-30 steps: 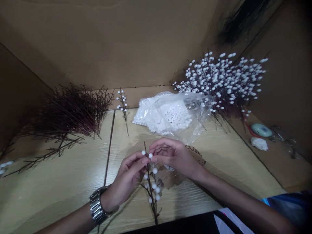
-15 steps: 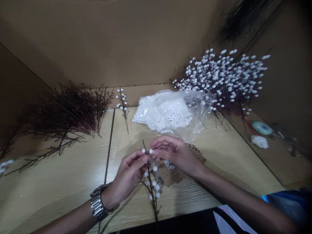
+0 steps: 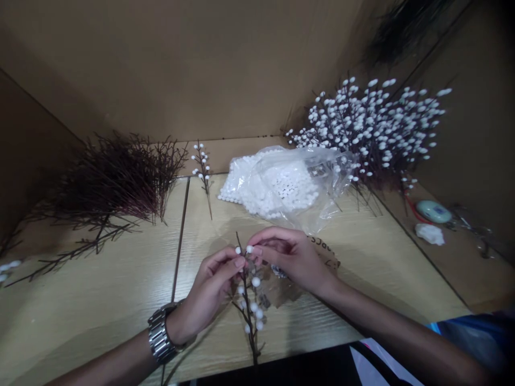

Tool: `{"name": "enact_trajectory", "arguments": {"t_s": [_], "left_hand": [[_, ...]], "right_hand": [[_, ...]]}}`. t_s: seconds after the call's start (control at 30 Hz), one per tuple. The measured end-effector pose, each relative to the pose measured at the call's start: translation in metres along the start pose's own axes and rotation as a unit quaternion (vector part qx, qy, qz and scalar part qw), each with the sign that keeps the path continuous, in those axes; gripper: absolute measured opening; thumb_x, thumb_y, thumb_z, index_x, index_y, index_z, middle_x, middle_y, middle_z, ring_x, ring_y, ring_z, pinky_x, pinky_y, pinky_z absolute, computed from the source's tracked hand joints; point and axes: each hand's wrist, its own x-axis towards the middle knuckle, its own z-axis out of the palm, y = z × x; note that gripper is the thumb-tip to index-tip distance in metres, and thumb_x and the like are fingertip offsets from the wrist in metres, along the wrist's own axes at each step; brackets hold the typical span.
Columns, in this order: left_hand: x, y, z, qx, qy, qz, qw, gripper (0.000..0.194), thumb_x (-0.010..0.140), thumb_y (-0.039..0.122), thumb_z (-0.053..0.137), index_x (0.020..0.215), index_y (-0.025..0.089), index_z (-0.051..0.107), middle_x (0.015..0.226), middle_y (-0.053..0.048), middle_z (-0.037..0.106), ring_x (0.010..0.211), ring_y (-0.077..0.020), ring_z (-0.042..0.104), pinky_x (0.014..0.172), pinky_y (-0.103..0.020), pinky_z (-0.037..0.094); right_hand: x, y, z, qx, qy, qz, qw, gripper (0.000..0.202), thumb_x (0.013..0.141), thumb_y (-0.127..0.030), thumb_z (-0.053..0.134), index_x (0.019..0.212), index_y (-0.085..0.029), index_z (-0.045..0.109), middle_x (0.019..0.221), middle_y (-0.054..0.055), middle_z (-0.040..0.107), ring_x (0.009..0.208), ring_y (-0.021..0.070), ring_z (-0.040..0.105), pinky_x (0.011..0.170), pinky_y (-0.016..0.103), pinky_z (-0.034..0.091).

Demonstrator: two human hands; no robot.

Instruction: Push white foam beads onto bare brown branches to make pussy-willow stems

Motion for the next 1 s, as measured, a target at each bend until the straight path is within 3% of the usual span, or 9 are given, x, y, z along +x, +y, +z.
{"name": "enact_trajectory", "arguments": {"t_s": [0.2, 0.5, 1.0], "left_hand": [[0.0013, -0.0032, -0.0032, 0.002, 0.024, 0.010, 1.000, 0.009, 0.089, 0.029, 0.075, 0.090, 0.020, 0.073, 0.080, 0.003, 0.063, 0.073, -0.0094, 0.053, 0.067, -0.019, 0.043], [0.0005, -0.0025, -0.0016, -0.011, 0.025, 0.011, 1.000, 0.009, 0.087, 0.029, 0.077, 0.089, 0.021, 0.074, 0.082, 0.003, 0.068, 0.074, -0.0091, 0.058, 0.067, -0.019, 0.044], [0.0017, 0.0002, 0.0008, -0.028, -0.007, 0.016, 0.999, 0.003, 0.089, 0.023, 0.074, 0.090, 0.024, 0.077, 0.091, 0.002, 0.075, 0.085, -0.0114, 0.065, 0.084, -0.021, 0.047]], "right_hand": [[-0.0027, -0.0004, 0.0025, -0.043, 0.016, -0.017, 0.999, 0.015, 0.079, -0.022, 0.080, 0.093, -0.024, 0.076, 0.088, -0.001, 0.077, 0.077, 0.0111, 0.071, 0.069, 0.021, 0.056], [-0.0017, 0.0026, 0.0035, -0.043, 0.020, -0.004, 0.999, 0.013, 0.080, -0.023, 0.079, 0.093, -0.025, 0.076, 0.087, -0.001, 0.078, 0.079, 0.0118, 0.072, 0.071, 0.023, 0.056], [-0.0013, 0.0016, 0.0009, -0.046, 0.027, 0.011, 0.998, 0.013, 0.086, -0.030, 0.073, 0.097, -0.025, 0.077, 0.083, 0.001, 0.078, 0.074, 0.0139, 0.072, 0.070, 0.027, 0.058]]}}
